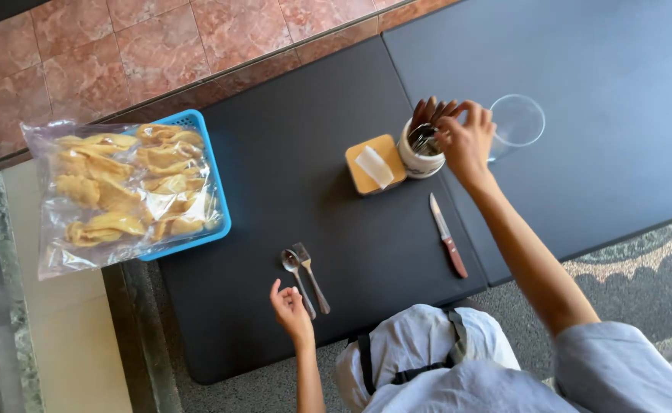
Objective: The recorder is placing silverware and glasses on multiple black tables in a dining area.
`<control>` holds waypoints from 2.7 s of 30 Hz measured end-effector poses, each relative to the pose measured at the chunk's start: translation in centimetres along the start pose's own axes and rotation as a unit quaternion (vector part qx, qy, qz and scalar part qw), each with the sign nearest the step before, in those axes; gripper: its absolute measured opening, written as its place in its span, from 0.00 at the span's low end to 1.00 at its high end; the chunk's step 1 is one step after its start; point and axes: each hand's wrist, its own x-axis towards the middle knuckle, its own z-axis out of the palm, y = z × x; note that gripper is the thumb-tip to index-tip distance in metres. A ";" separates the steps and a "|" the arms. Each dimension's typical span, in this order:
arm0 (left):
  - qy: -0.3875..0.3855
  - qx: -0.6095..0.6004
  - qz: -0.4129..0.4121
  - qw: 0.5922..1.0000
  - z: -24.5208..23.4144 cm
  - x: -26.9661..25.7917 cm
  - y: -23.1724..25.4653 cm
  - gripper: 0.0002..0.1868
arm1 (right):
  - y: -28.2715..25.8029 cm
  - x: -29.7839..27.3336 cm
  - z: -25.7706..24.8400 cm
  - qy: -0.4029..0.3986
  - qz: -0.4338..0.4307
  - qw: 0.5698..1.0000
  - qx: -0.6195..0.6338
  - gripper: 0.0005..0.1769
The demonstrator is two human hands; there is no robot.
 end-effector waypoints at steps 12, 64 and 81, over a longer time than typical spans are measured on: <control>-0.054 -0.014 -0.032 0.998 16.4 -9.5 9.9 0.21 | 6.4 4.2 -13.1 0.097 0.094 0.944 0.301 0.06; -0.314 0.444 0.109 0.832 27.1 -14.7 6.1 0.45 | 25.0 -23.0 -4.6 -0.129 0.225 0.963 0.078 0.19; -0.029 0.224 0.308 0.924 31.7 -0.7 27.0 0.15 | 28.3 -23.8 -0.9 -0.106 0.285 0.944 0.126 0.19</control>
